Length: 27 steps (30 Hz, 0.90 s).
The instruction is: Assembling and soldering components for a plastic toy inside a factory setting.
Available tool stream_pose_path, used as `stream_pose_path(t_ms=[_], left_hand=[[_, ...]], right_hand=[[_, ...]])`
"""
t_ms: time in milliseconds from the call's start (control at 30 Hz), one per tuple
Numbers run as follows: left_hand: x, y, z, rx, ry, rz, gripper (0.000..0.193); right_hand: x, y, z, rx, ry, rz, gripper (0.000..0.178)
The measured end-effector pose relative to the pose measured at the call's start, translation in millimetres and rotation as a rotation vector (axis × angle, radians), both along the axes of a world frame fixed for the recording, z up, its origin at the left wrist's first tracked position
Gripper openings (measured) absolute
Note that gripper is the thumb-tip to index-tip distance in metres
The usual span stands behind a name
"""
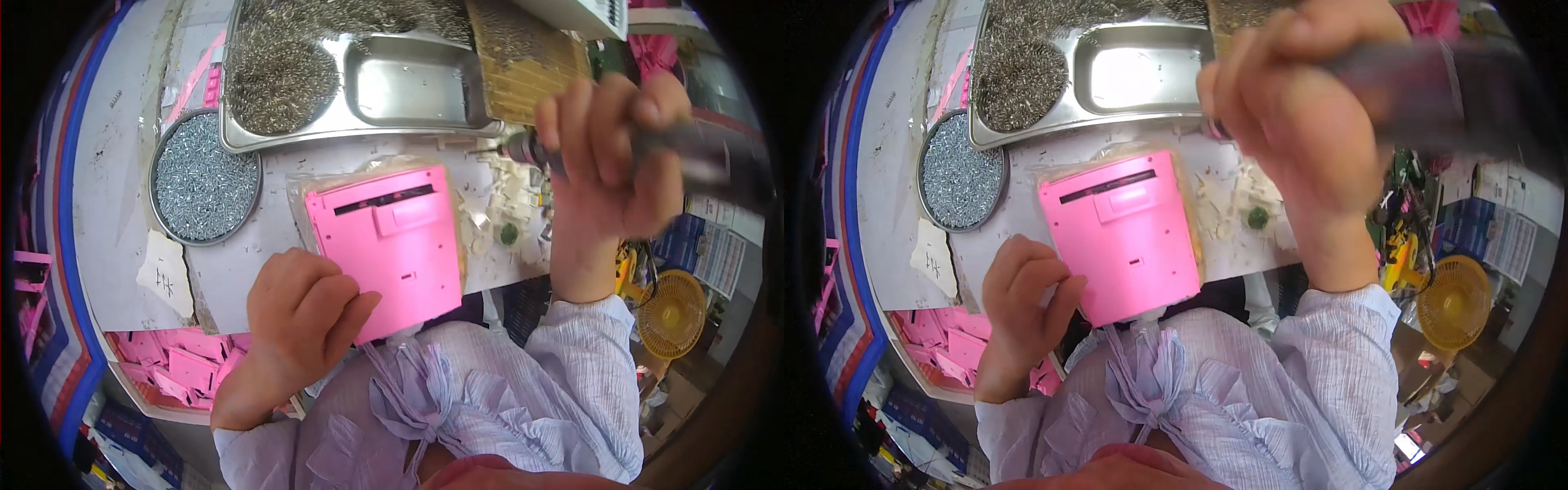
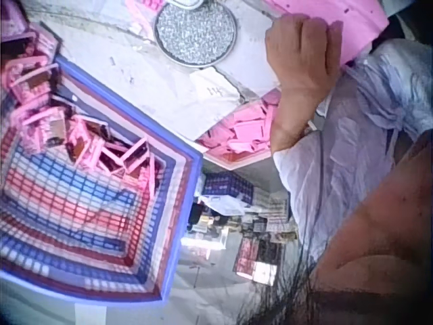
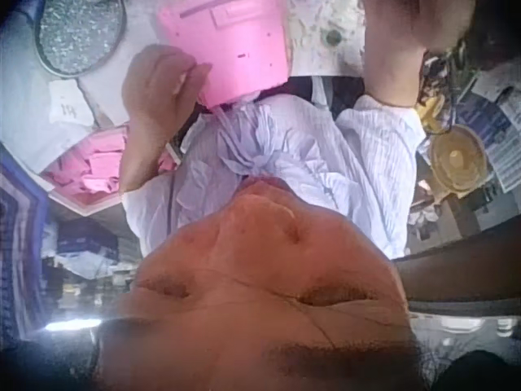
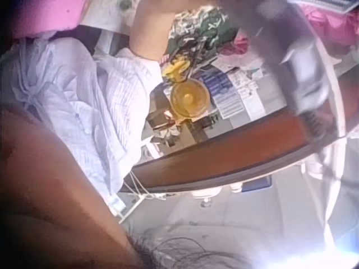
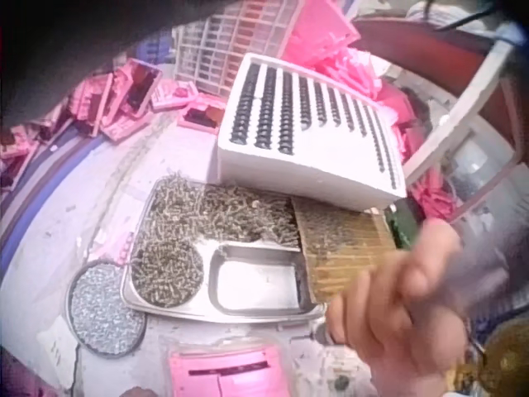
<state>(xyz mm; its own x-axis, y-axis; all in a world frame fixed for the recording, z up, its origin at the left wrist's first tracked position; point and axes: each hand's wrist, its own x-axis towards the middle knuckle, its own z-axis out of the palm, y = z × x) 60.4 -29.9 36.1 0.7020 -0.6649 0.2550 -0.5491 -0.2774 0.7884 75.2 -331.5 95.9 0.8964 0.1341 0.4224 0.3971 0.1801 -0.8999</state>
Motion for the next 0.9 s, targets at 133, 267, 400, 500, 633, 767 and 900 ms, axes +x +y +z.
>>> stream_pose_path(t_ms=[133,267,400,500,633,767,900], left_hand=[[-13.4,-21.1,8.2,-0.055,0.034,-0.018,0.015],[-25.5,-33.3,23.7,-0.088,0.33,-0.035,0.009],[-40.0,-29.6,25.2,-0.314,0.961,-0.07,0.01],[-52.7,-30.8,24.7,-0.363,1.203,-0.128,0.007],[-71.3,-31.6,15.6,-0.346,1.377,-0.17,0.01],[-84.8,-32.7,6.5,-0.34,1.443,-0.186,0.014],[-91.4,-34.3,3.5,-0.368,1.529,-0.174,0.017]], right_hand=[[7.0,-17.0,-6.8,0.092,-0.055,-0.064,0.032],[-6.5,17.2,36.2,0.085,0.065,-0.425,0.058],[-60.9,9.4,24.8,-0.474,-0.438,-0.728,0.052],[-106.5,25.7,3.8,-0.522,-0.172,-0.053,0.04],[-141.3,44.7,-30.7,-0.327,0.069,-0.013,0.028],[-161.7,47.3,-38.9,-0.265,0.179,-0.034,0.025],[-170.5,49.9,-39.5,-0.228,0.244,-0.063,0.016]])
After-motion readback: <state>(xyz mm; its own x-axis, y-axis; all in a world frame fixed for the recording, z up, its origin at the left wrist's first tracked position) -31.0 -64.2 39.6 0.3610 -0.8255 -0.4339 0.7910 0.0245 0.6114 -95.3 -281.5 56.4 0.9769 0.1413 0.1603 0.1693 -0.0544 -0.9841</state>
